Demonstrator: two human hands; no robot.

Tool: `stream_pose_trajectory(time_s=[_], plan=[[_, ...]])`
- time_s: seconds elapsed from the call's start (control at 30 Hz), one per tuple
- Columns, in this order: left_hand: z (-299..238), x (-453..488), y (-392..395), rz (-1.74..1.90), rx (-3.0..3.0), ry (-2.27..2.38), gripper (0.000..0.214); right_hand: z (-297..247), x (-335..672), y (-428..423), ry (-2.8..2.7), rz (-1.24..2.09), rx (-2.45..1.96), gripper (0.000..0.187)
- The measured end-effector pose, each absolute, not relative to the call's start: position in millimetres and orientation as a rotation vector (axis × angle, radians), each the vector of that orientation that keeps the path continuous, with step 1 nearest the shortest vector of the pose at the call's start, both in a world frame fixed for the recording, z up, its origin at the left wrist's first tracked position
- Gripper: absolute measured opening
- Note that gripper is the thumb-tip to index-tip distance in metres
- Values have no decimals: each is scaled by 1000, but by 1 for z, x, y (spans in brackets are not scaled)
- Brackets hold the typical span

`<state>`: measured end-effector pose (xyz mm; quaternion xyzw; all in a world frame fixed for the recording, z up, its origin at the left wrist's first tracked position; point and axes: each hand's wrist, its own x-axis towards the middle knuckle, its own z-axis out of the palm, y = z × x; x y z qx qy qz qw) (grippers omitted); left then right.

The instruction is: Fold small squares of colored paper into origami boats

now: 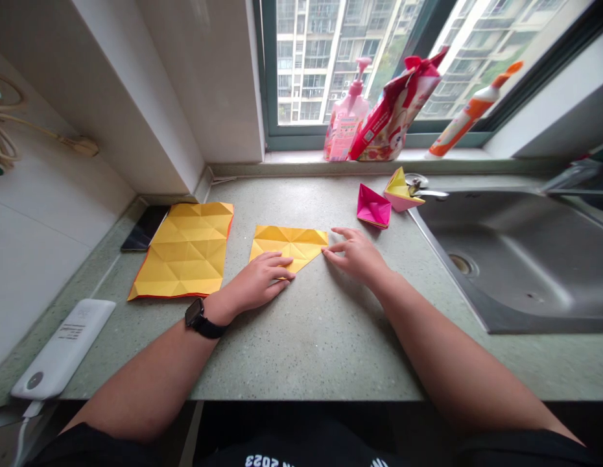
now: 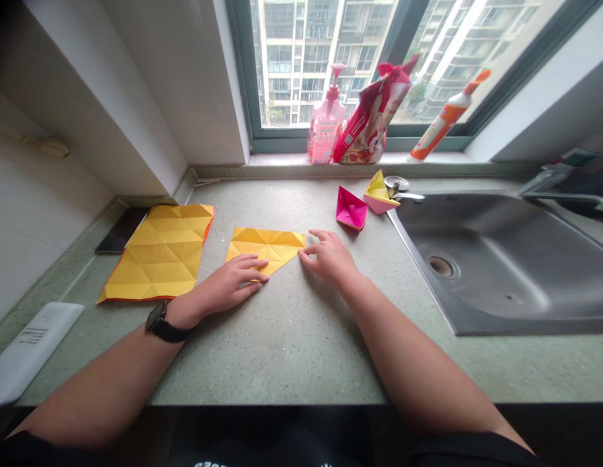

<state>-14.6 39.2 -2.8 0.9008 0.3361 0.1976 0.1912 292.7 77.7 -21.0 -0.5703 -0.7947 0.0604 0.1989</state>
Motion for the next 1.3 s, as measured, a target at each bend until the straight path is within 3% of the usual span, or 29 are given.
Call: stream_pose_trajectory(time_s=[0.17,0.33,0.57,1.13,1.3], plan=[[-3,-15,39,559,2531,939,21,-26,296,82,-2101,20,-1645,27],[-4,-15,36,495,2608,929,27,-19,286,74,-2089,-73,-1355,27],[-6,-2,26,244,2677,1075,54,-17,267,62,-2430,156,-996,23],[20,-28,24,189,2630,1114,24,-25,269,64,-2466,287,-1003,23],[21,-41,34,342,2665,1110,44,-26,269,64,-2462,287,-1006,23]])
